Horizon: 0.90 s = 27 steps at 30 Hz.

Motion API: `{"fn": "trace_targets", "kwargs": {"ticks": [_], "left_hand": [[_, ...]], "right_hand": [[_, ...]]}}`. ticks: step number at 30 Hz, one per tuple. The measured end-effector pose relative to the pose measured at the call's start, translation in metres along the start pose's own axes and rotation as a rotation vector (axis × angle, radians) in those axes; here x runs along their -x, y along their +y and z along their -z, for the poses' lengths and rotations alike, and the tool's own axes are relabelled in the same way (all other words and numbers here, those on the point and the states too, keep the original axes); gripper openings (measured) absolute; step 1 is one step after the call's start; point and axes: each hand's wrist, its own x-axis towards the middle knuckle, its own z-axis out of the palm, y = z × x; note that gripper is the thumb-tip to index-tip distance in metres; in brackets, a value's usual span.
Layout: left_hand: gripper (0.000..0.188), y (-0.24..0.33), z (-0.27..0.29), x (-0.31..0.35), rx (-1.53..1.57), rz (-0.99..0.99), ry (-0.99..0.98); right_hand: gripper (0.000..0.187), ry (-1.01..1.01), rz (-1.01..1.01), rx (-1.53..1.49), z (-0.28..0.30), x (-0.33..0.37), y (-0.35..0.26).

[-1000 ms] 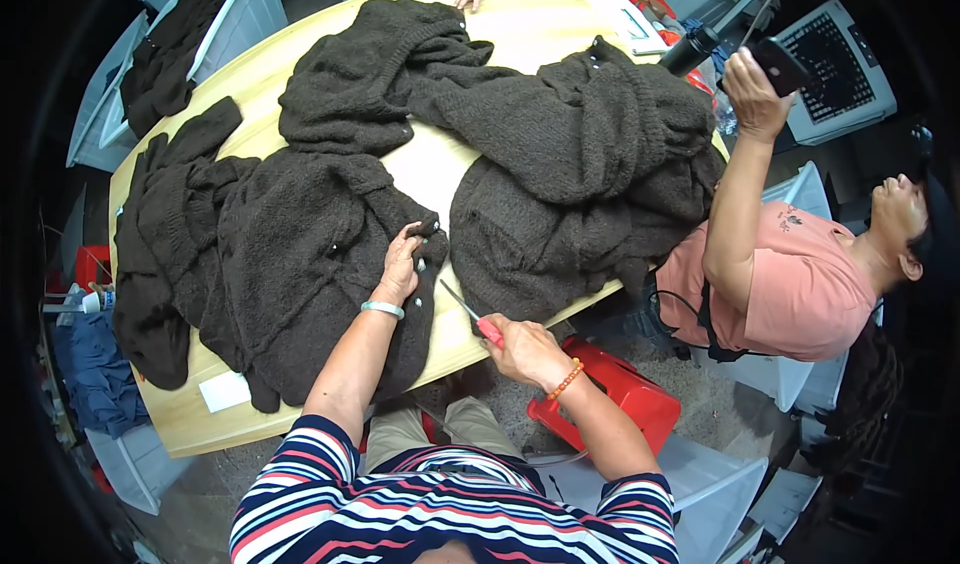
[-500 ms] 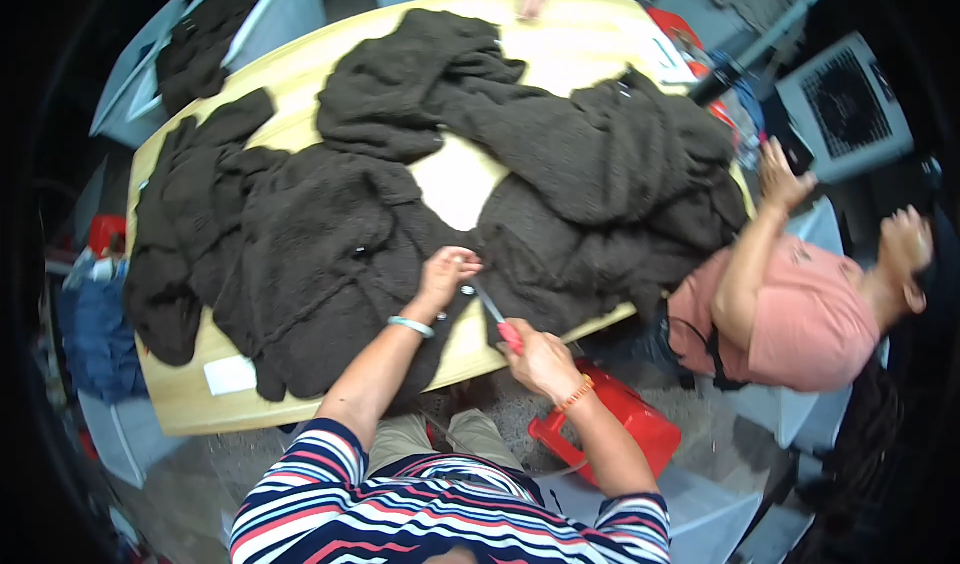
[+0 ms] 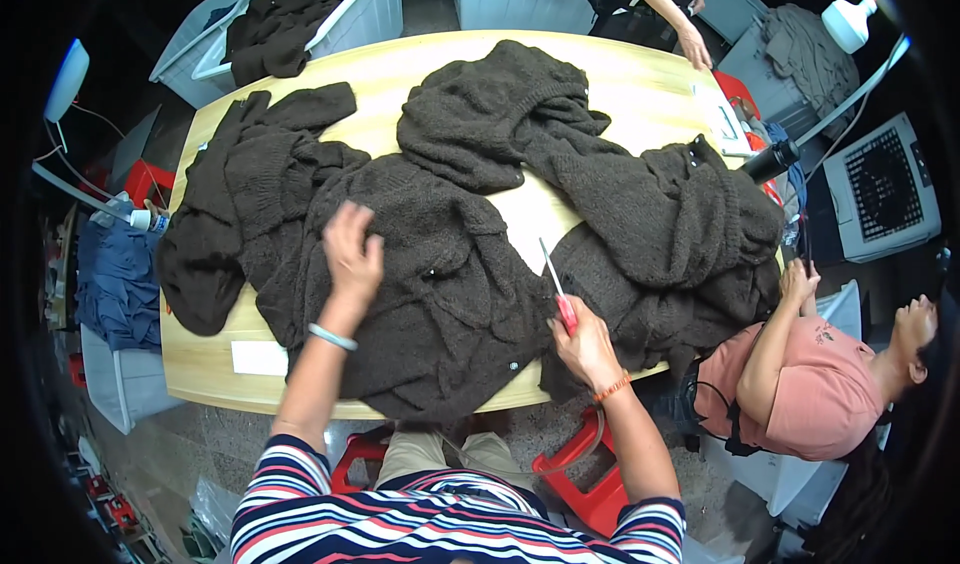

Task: Trim excess threads from brown fleece garments using scissors at a production workbench.

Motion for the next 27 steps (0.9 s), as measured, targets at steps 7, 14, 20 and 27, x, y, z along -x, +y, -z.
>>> {"fn": "trace_targets", "kwargs": {"ticks": [7,14,20,27], "left_hand": [[0.05,-0.128,-0.005,-0.048,-0.228,-0.04,-0.479],[0.027,-0.106,0.009,-0.056,0.074,-0.225,-0.383],[0.029,0.021,0.035,-0.039,0.653,-0.234,-0.497],[0.036,0.071,0.031,-0.002,0.797,0.028,-0.668]], "right_hand": [[0.033,-0.042,-0.011,0.07,-0.031,-0.094,-0.086],[0.039,-0.067,0.302,-0.055,-0.077,-0.107,-0.109],[0.064,-0.126,0.673,-0.277,-0.066,-0.072,-0.131],[0.049,-0.202,0.445,-0.27,-0.04,-0.029,-0.089]]}}
